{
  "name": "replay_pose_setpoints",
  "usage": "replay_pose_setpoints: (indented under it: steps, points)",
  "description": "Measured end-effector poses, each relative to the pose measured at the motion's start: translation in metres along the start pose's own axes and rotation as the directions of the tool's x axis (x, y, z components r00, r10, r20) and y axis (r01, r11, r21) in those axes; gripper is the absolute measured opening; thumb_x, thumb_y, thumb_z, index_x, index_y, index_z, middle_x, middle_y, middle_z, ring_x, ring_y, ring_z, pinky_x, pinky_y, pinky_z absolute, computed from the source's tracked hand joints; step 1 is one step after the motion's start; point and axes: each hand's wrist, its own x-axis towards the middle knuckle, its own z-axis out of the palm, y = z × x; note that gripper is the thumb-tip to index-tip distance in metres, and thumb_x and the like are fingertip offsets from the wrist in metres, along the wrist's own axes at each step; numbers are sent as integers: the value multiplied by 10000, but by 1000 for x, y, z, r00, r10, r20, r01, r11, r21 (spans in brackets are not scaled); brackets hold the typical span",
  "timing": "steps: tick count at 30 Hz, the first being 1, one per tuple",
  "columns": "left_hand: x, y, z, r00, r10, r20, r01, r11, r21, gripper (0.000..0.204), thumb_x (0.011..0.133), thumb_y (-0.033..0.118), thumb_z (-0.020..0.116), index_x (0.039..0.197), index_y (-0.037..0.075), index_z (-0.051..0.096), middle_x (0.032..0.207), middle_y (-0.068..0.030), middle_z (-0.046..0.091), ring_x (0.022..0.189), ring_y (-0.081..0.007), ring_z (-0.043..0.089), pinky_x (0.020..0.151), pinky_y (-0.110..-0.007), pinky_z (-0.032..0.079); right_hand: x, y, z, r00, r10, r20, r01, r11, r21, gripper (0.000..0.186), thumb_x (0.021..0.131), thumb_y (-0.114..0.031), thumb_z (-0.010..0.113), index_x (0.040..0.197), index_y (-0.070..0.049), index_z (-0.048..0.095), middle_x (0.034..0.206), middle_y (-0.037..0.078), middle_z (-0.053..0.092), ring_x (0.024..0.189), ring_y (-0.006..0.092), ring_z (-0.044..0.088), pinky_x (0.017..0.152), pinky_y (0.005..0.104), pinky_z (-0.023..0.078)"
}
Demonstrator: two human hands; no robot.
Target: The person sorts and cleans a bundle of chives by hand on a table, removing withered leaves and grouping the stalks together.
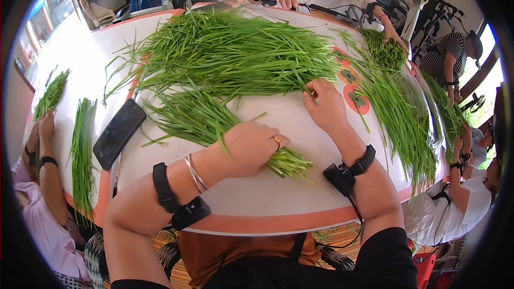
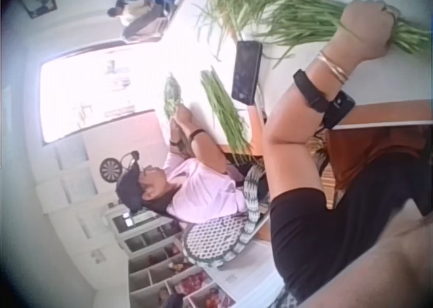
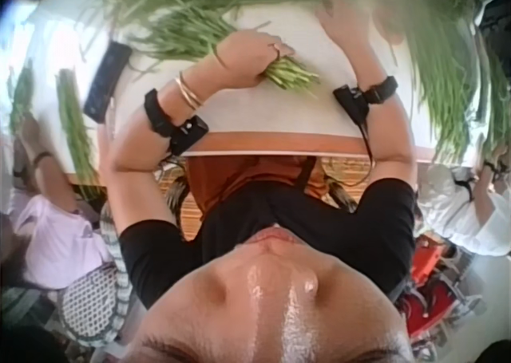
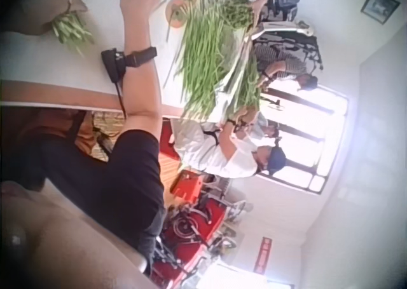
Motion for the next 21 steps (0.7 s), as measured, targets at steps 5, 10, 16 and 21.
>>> replay_pose_setpoints:
  steps: [5,10,16,21]
  points:
    - [5,4,-17,998,-56,-31,56,998,2,344,577,37,753,891,60,616,1110,-93,565,1112,-296,532,889,-402,464,-8,-25,-7,968,112,223,-160,964,213,153,928,-150,534,1039,-57,485,711,166,613,687,396,609,615,484,468]
    - [5,0,-13,978,-7,-209,16,999,41,290,560,68,785,794,40,616,1405,-144,442,1382,-359,313,1145,-496,269,-14,-34,-5,951,-12,308,-68,967,246,146,949,-151,516,1045,-47,481,789,221,625,750,434,601,640,509,460]
    - [3,-1,-9,980,-8,-198,14,1000,25,279,590,87,784,818,34,634,1410,-146,436,1388,-351,307,1157,-505,241,-15,-26,-4,956,-13,294,-46,980,191,135,934,-148,536,993,-28,557,922,213,621,827,417,602,686,478,480]
    - [4,-1,-12,973,-3,-230,21,997,77,269,607,108,781,830,48,643,1406,-145,437,1385,-348,312,1166,-506,217,-15,-42,-14,925,-5,379,-88,970,226,136,927,-154,530,985,-39,574,916,180,614,811,395,607,699,460,492]
